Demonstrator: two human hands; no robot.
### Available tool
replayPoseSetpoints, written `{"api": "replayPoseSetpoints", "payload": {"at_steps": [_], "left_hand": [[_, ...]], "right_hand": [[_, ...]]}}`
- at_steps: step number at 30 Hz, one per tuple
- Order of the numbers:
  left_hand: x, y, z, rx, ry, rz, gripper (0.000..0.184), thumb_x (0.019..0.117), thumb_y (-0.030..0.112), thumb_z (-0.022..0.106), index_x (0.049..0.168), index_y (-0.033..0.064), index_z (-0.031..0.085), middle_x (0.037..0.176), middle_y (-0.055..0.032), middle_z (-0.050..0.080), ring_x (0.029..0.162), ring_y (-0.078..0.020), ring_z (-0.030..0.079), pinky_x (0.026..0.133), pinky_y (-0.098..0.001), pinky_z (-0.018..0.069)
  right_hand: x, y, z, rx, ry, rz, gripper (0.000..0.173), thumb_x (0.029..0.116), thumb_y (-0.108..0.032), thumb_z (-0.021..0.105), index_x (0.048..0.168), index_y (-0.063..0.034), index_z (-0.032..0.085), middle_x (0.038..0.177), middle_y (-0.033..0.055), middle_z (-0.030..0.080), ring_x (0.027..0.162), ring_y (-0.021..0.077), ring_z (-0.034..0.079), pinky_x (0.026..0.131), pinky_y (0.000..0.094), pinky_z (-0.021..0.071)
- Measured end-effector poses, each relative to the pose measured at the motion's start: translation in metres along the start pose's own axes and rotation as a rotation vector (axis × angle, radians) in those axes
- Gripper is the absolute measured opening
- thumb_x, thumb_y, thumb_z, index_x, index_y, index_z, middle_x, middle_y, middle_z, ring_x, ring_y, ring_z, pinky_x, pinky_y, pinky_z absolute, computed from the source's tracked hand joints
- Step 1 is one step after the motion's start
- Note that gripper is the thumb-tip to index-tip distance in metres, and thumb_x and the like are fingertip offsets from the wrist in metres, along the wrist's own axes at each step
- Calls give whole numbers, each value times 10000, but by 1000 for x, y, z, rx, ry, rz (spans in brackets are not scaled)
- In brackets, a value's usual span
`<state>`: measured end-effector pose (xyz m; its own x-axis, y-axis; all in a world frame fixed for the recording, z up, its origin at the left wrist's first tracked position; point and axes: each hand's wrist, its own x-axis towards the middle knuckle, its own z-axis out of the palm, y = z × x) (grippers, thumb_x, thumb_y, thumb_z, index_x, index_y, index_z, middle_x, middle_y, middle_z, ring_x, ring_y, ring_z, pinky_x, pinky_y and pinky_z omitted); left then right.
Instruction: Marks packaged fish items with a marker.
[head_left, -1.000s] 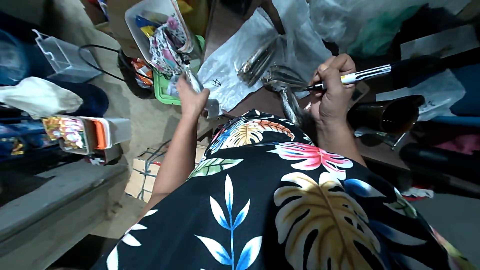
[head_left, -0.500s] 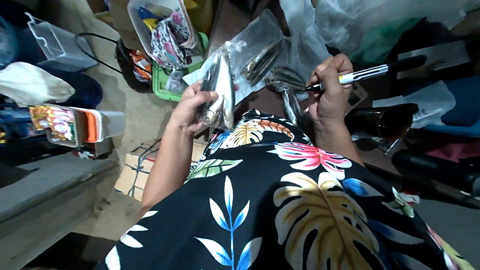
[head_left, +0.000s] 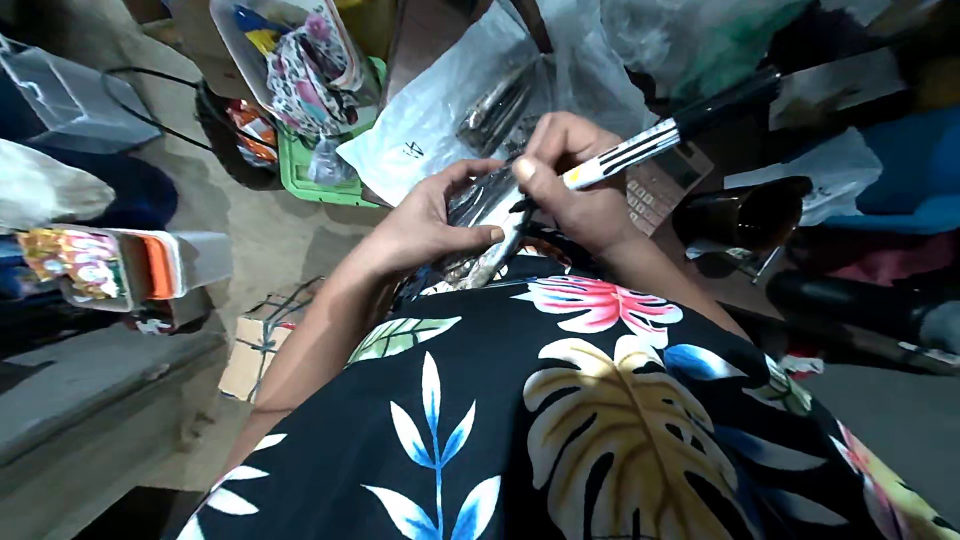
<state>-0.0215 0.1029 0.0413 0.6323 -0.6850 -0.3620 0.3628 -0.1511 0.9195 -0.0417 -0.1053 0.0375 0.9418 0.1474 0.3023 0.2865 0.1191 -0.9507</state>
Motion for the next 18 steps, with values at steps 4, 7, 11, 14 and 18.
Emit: {"api": "replayPoseSetpoints", "payload": {"at_steps": [4,7,11,14,18], "left_hand": [[-3,4,2,72,44,52,721,771,67,835,1414,66,506,1106,-19,690,928,-58,697,814,-219,607],[-6,6,2,94,39,62,743,761,72,843,1420,67,501,1130,-23,681,960,-54,690,837,-217,601],[-9,10,4,87,-26,91,757,768,32,811,1440,58,463,1213,-16,665,1009,-41,682,866,-210,597],[-8,9,3,105,-39,107,743,779,49,814,1434,56,464,1204,-13,657,997,-34,676,859,-201,593],[-7,9,3,126,-52,109,765,780,60,820,1453,52,455,1219,-29,657,1024,-46,672,886,-211,585]], "right_hand": [[-1,-4,6,-63,-84,-10,201,950,-71,629,763,-46,559,776,16,595,693,22,564,613,182,474],[-2,-6,5,-83,-65,-21,213,950,-62,629,752,-49,553,771,17,586,688,20,555,608,174,465],[-2,-7,5,-102,-74,-44,198,933,-52,644,751,-46,565,785,19,603,715,13,571,620,162,467],[-3,-7,5,-97,-98,-53,194,917,-47,673,753,-36,571,782,34,614,712,25,585,619,170,480],[-4,-5,5,-122,-111,-75,190,898,-47,693,743,-29,585,779,41,628,720,23,592,631,169,484]]}}
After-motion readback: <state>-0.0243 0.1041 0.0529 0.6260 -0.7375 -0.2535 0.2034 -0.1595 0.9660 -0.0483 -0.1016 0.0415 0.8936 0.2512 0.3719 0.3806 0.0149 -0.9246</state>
